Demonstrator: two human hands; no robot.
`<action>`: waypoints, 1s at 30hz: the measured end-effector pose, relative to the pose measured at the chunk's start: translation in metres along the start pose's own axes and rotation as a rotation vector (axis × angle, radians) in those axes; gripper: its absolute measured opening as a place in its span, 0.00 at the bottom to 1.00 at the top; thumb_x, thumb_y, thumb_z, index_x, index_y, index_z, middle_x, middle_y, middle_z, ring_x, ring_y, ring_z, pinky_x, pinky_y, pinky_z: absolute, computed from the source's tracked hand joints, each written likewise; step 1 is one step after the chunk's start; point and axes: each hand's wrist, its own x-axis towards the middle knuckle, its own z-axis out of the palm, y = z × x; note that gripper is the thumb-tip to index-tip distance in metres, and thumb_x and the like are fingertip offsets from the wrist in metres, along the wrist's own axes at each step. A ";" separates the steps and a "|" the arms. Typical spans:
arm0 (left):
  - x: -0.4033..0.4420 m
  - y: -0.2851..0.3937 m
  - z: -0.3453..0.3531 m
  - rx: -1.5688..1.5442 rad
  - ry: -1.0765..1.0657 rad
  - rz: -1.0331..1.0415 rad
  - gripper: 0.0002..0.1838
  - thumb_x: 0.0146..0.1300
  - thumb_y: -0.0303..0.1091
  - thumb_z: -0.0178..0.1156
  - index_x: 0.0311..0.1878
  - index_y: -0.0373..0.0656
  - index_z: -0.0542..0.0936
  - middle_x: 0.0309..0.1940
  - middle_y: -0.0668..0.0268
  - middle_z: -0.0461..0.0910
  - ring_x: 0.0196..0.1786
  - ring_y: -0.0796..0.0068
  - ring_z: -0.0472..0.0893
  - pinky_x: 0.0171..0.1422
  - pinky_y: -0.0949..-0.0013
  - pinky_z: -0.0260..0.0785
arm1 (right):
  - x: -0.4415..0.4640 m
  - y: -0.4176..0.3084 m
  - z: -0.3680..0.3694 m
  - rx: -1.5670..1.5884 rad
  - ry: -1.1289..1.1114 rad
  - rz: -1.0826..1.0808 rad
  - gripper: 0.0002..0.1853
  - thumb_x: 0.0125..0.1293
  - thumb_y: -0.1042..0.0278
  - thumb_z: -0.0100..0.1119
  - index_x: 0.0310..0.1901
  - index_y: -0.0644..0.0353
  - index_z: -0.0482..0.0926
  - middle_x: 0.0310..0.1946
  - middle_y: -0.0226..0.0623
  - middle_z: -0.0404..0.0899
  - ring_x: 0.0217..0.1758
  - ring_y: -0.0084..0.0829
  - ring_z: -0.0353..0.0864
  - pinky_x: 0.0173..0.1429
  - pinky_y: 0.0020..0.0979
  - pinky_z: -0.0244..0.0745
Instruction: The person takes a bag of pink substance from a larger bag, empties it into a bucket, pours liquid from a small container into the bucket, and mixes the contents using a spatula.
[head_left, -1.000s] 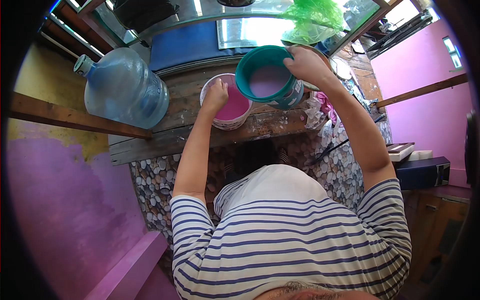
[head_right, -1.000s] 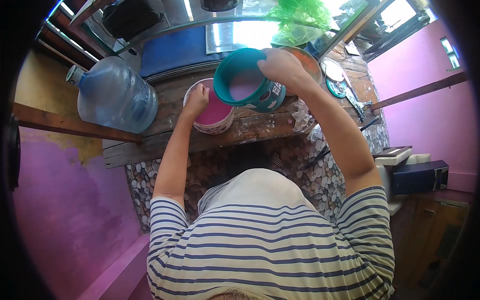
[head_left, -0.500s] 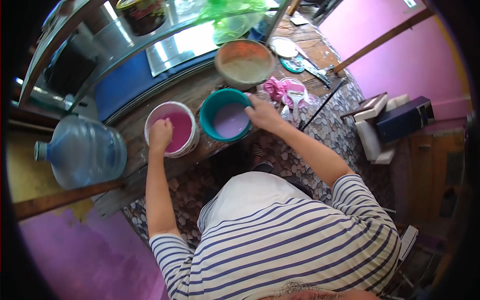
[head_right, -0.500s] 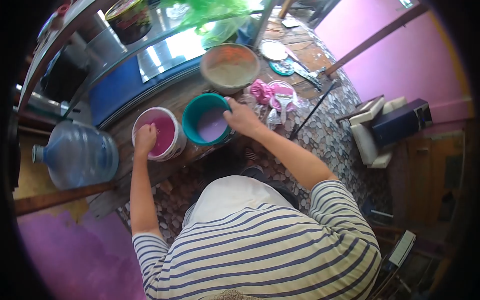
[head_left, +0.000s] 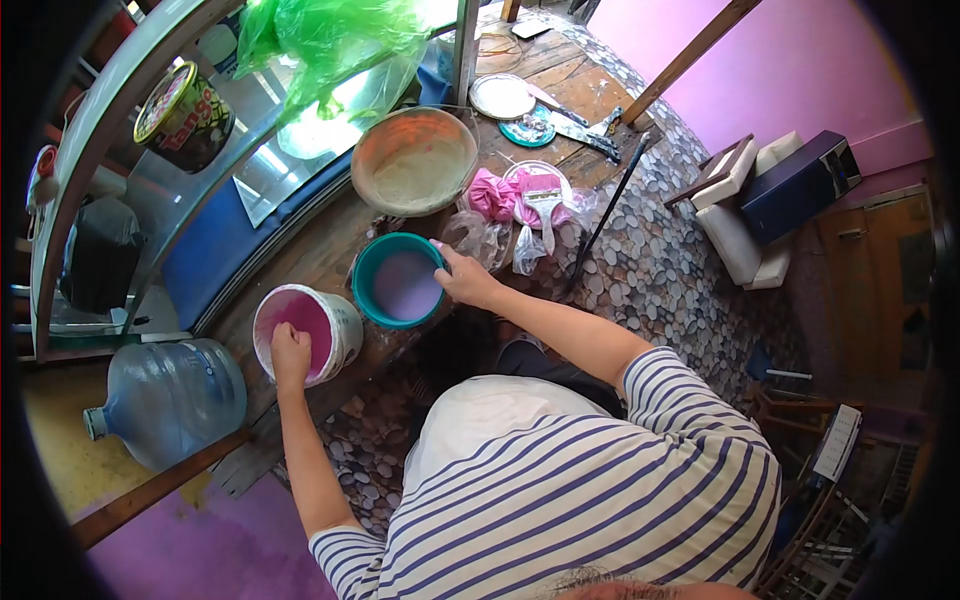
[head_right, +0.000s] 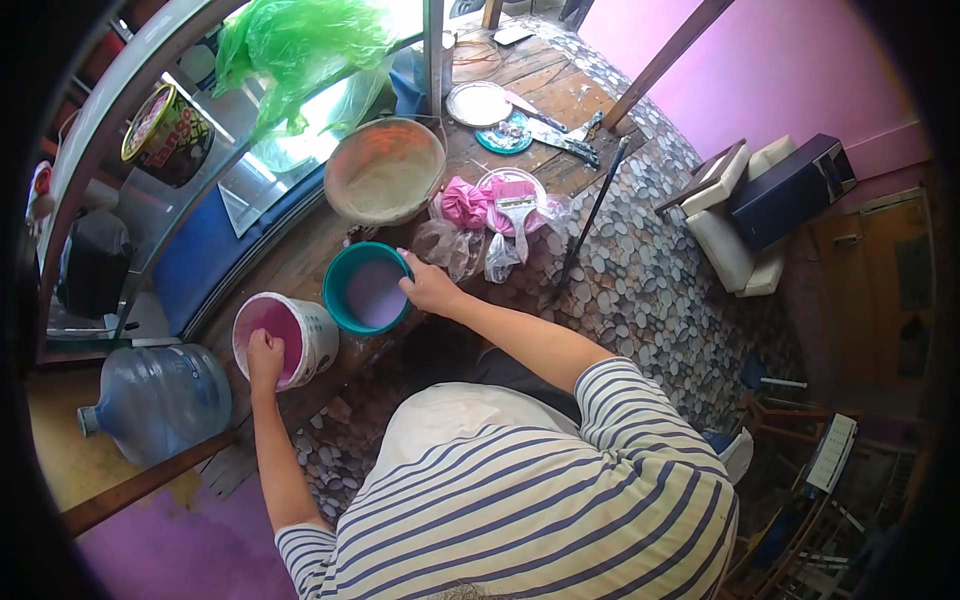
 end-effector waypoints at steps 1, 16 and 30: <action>-0.001 0.004 -0.001 -0.003 -0.011 -0.013 0.14 0.62 0.32 0.59 0.25 0.33 0.72 0.26 0.47 0.74 0.32 0.45 0.76 0.40 0.47 0.67 | -0.004 -0.013 -0.010 0.005 -0.001 -0.002 0.37 0.70 0.55 0.55 0.77 0.59 0.59 0.29 0.57 0.84 0.29 0.49 0.87 0.42 0.46 0.81; -0.018 0.050 -0.016 0.077 0.012 -0.338 0.20 0.74 0.41 0.56 0.31 0.34 0.84 0.30 0.51 0.85 0.34 0.50 0.83 0.43 0.54 0.73 | 0.172 0.183 -0.355 -0.652 0.695 -0.049 0.18 0.67 0.59 0.60 0.52 0.63 0.82 0.51 0.53 0.82 0.56 0.52 0.80 0.62 0.47 0.75; -0.018 0.095 -0.021 0.325 0.150 -0.408 0.21 0.77 0.42 0.53 0.34 0.36 0.83 0.35 0.53 0.83 0.39 0.46 0.82 0.48 0.52 0.73 | 0.259 0.247 -0.421 -0.967 0.465 0.181 0.28 0.67 0.57 0.59 0.69 0.51 0.75 0.65 0.38 0.76 0.70 0.44 0.71 0.72 0.49 0.65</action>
